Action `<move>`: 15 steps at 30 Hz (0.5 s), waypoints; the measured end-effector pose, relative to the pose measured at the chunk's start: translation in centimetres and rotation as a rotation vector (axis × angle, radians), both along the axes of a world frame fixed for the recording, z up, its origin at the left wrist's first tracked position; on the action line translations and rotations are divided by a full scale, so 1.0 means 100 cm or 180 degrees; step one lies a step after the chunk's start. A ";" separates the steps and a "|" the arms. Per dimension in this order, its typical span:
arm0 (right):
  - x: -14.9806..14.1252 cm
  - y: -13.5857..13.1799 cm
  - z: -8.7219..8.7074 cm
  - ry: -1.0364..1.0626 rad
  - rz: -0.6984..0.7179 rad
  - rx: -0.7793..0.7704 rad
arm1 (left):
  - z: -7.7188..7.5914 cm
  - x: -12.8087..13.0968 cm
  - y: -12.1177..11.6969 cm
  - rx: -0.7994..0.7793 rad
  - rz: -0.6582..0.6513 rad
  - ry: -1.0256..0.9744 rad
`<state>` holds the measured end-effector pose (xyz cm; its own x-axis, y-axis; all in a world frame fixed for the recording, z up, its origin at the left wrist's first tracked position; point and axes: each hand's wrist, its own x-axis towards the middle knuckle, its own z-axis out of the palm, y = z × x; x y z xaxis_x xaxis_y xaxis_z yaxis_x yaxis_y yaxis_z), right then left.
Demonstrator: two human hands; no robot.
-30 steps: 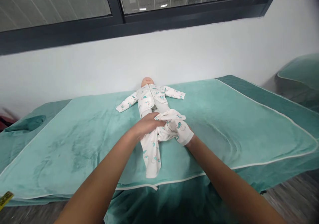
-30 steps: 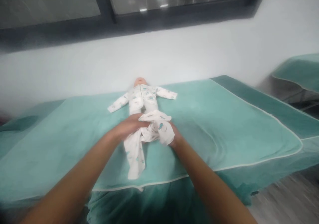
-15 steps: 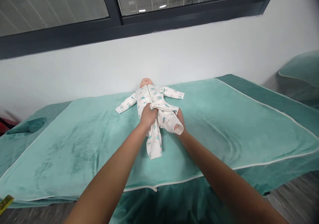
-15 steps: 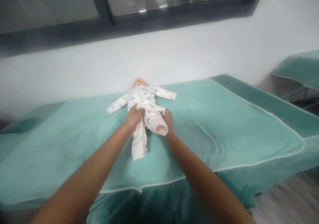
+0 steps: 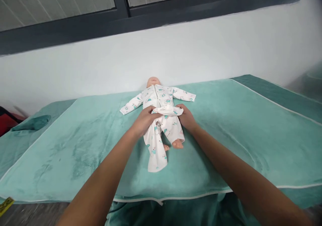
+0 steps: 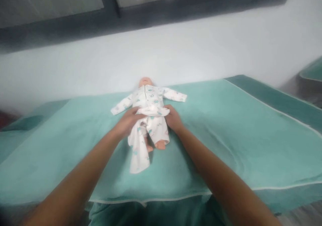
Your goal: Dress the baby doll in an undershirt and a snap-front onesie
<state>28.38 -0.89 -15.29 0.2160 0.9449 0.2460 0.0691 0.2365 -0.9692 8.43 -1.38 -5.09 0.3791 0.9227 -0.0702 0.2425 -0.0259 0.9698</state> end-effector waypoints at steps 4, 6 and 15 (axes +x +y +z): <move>0.016 0.002 0.017 -0.0146 0.0414 0.0104 | -0.006 -0.027 -0.007 -0.0931 -0.0807 -0.0702; 0.020 0.000 0.043 -0.0291 0.0965 0.0250 | -0.012 -0.030 -0.007 -0.1045 -0.0694 -0.1067; -0.031 0.023 0.108 -0.1871 0.2415 -0.0165 | -0.016 -0.009 -0.009 -0.0321 0.0549 -0.1133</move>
